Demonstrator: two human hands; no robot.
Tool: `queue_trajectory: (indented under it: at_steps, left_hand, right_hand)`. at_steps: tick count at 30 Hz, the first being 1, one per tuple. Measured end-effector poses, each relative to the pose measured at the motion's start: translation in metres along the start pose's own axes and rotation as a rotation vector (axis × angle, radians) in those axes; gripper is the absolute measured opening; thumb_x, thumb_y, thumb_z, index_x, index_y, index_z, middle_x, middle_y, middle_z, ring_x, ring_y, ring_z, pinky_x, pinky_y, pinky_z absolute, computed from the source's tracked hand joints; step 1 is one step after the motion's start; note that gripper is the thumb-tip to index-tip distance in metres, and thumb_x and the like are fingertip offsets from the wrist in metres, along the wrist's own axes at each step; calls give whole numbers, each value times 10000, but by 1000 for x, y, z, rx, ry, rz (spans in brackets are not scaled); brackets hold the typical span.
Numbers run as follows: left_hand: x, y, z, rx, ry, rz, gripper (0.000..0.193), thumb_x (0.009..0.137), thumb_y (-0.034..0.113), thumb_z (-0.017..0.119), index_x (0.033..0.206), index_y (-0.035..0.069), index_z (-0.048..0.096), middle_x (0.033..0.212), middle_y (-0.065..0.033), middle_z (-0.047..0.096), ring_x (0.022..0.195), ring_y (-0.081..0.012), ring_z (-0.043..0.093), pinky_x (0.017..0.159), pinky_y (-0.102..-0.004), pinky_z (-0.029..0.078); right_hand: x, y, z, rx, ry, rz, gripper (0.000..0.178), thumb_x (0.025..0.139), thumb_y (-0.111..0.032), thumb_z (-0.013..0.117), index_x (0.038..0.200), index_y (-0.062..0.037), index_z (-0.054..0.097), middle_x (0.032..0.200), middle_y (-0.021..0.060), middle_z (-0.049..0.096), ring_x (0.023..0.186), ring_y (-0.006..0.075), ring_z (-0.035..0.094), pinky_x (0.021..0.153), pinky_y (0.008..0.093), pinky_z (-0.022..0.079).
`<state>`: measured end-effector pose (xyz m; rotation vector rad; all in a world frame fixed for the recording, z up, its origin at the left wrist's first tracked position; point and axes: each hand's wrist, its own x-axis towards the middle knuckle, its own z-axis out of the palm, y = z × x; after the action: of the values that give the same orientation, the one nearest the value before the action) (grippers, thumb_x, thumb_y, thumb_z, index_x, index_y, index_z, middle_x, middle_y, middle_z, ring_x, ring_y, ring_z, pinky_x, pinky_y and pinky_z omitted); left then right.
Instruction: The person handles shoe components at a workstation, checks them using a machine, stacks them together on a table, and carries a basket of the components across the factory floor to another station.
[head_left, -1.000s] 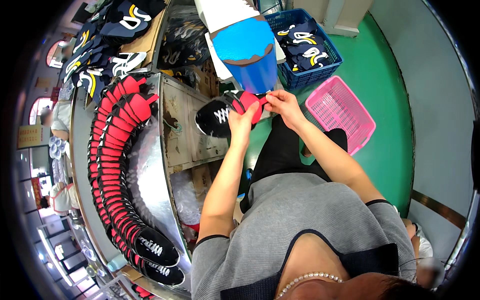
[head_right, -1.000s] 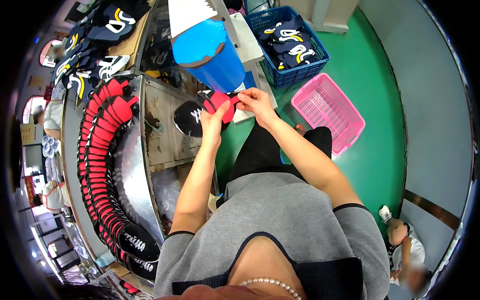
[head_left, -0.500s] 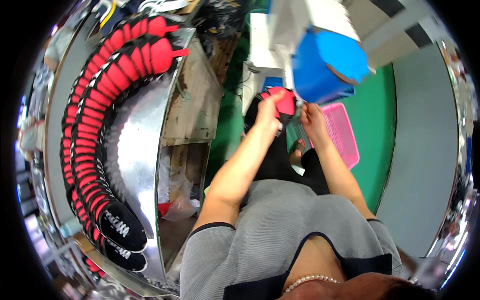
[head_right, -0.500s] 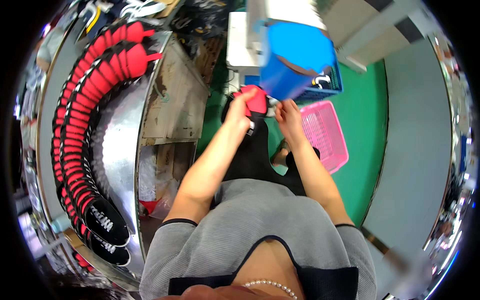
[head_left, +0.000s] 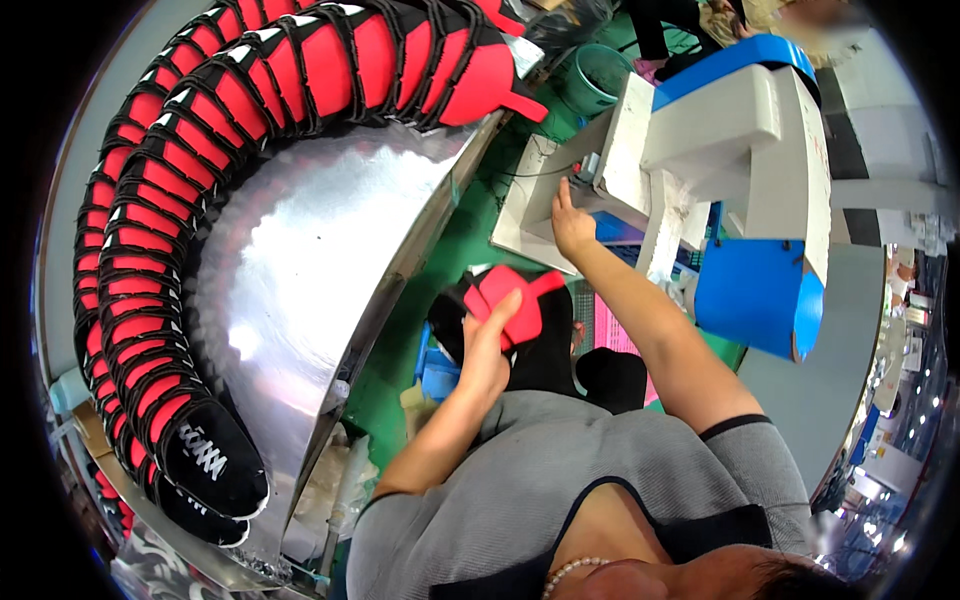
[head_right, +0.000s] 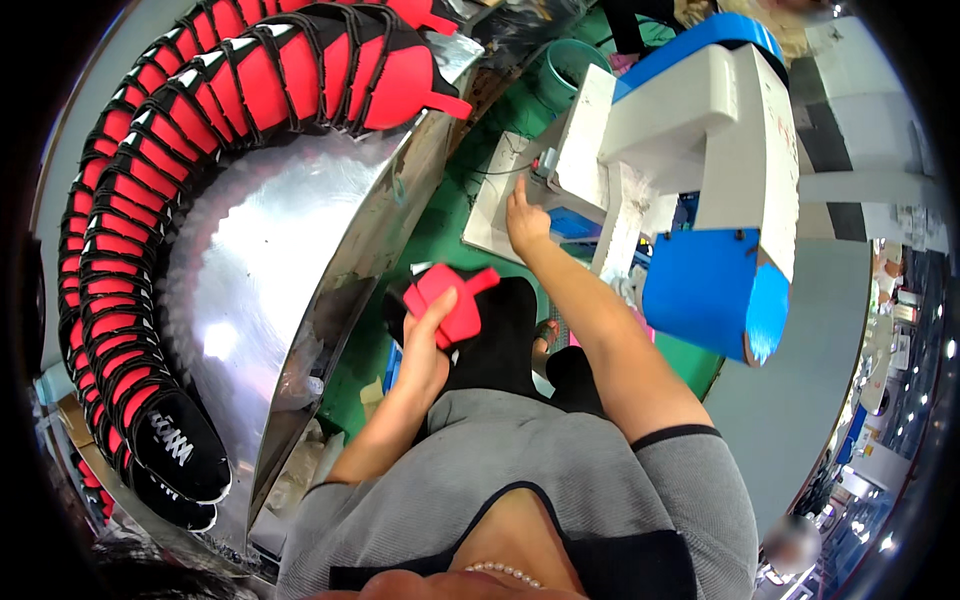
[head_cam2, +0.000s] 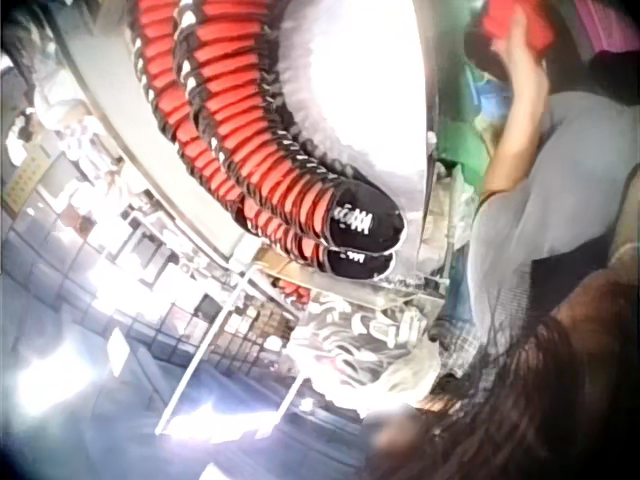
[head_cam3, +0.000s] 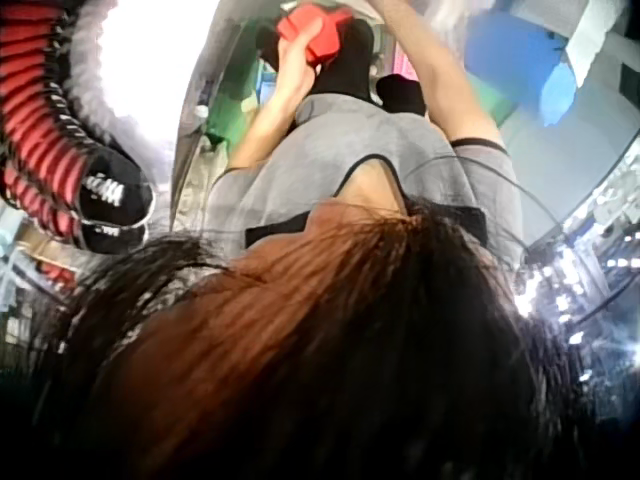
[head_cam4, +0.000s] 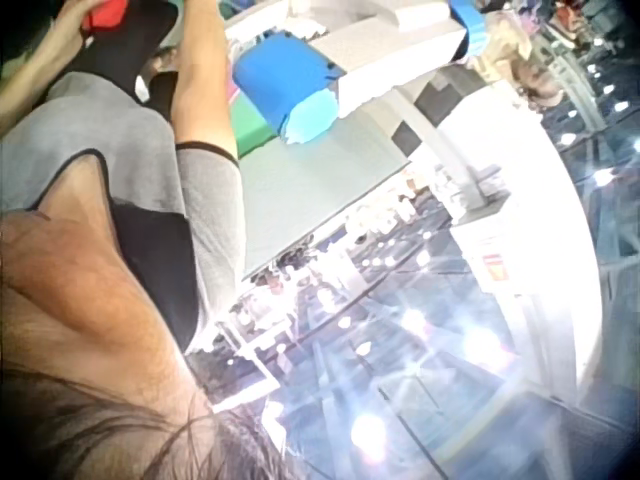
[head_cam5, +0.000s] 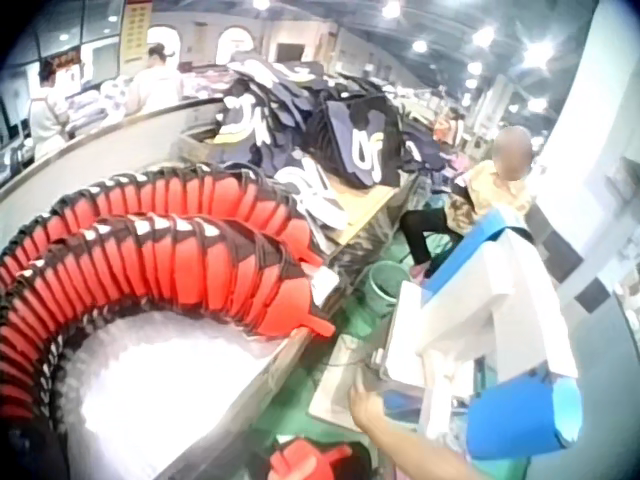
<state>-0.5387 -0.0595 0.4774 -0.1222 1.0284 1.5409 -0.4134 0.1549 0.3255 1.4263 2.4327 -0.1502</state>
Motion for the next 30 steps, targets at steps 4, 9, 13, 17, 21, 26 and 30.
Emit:
queue_trajectory:
  at_steps: [4,9,13,17,21,26,30]
  left_hand:
    - [-15,4,-19,-69,99,-105,227,849,157,663,1039,50,601,1002,-13,629,925,-104,590,826,-274,452]
    - [-26,2,-13,-85,162,-43,232,841,163,672,1034,46,619,941,-11,645,868,-108,605,799,-273,462]
    - [-77,31,-3,-62,193,73,312,842,191,670,1097,34,583,992,-16,624,910,-108,588,806,-275,460]
    - [-164,60,15,-34,298,282,319,824,145,685,1100,30,573,990,-20,614,903,-114,580,800,-277,461]
    - [-211,92,10,-25,559,686,176,839,119,653,989,56,589,888,-5,600,806,-102,572,712,-274,455]
    - [-189,133,-109,-21,1143,1114,183,880,182,649,989,53,580,904,5,588,758,-95,541,689,-256,438]
    - [-138,228,-163,-18,1227,1265,358,874,232,663,1090,-36,567,1041,-62,614,879,-147,574,807,-307,466]
  right_hand:
    - [56,-4,-1,-569,-196,-98,413,844,-150,534,1216,31,536,1404,252,345,945,434,605,521,448,543]
    - [91,9,31,-1164,-291,-489,265,861,-163,519,1044,-57,679,1055,157,624,1022,410,535,746,539,496]
    - [107,4,40,-831,-402,-466,328,874,-128,494,1133,37,609,1234,231,547,1086,422,538,721,577,492]
    - [108,-28,26,-409,-628,-329,413,773,-304,663,1090,-39,660,1198,168,599,1071,322,595,871,462,473]
    - [61,-103,-22,-281,-748,-822,624,691,-451,714,1111,1,624,1161,193,611,1055,351,591,908,406,471]
    - [-71,-215,-225,239,-855,-937,470,804,-374,669,1064,11,596,954,173,652,745,255,659,680,340,541]
    - [-55,-241,-295,529,-169,-1234,383,769,-296,691,1000,-2,609,972,210,639,940,343,606,815,402,484]
